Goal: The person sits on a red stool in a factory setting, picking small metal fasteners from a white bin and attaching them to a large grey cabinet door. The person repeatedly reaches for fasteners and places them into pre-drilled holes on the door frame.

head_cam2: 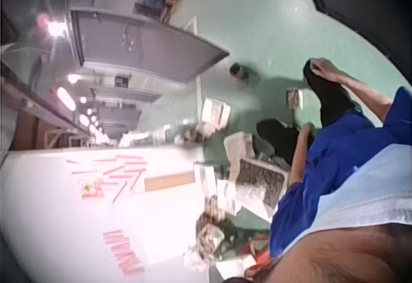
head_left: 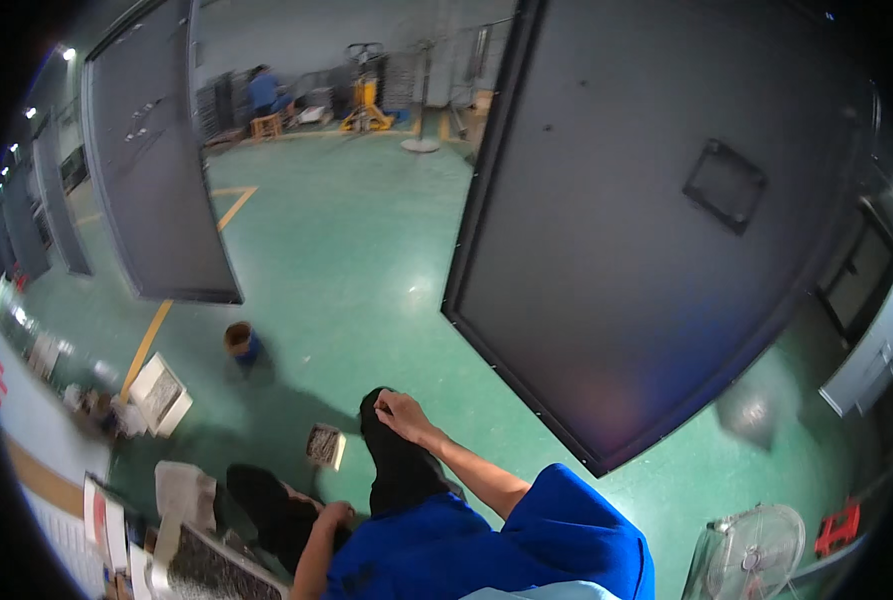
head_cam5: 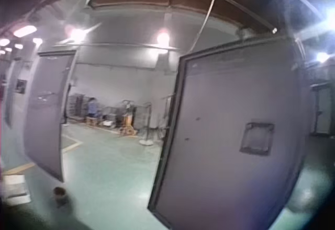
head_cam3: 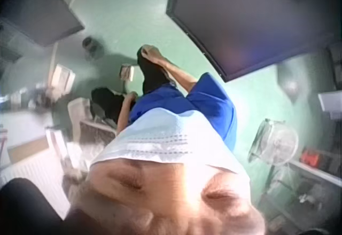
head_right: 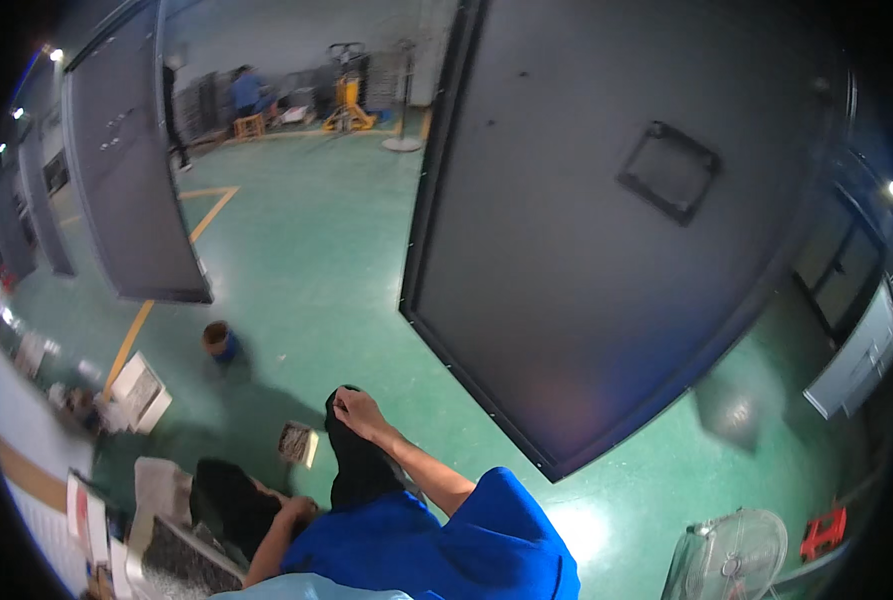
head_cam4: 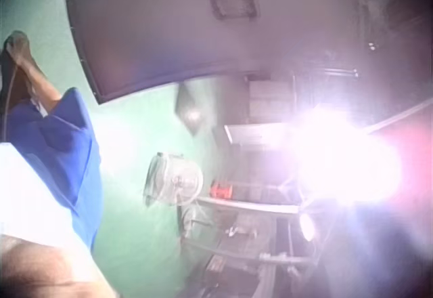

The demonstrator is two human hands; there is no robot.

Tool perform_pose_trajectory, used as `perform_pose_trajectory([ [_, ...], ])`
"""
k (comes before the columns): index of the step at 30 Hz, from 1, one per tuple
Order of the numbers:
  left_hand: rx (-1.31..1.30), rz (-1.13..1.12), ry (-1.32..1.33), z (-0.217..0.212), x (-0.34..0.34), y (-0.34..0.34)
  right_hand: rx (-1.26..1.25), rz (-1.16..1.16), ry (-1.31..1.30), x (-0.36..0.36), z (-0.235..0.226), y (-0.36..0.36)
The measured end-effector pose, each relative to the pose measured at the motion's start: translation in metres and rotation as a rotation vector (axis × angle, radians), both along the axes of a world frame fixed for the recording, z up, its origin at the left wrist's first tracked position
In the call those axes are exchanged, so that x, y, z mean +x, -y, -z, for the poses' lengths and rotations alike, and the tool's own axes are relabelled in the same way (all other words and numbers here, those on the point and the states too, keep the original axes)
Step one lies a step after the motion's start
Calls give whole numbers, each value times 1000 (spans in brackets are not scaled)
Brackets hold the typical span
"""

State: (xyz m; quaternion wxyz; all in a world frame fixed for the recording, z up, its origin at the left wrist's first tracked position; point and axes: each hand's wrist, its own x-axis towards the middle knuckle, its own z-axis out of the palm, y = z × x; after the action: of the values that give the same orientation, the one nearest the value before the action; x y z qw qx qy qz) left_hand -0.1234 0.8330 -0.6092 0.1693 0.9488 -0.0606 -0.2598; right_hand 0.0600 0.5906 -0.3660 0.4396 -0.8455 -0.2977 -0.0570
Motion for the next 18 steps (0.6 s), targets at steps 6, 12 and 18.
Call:
perform_pose_trajectory([
  [6,94,-208,-53,-125,68,42,-465,-47,157,-10,80,15],
  [12,137,-674,-53,-169,78,-3,-347,-127,84,-21,68,1],
  [18,73,-758,-131,-109,83,-35,-378,-130,72,-24,73,4],
])
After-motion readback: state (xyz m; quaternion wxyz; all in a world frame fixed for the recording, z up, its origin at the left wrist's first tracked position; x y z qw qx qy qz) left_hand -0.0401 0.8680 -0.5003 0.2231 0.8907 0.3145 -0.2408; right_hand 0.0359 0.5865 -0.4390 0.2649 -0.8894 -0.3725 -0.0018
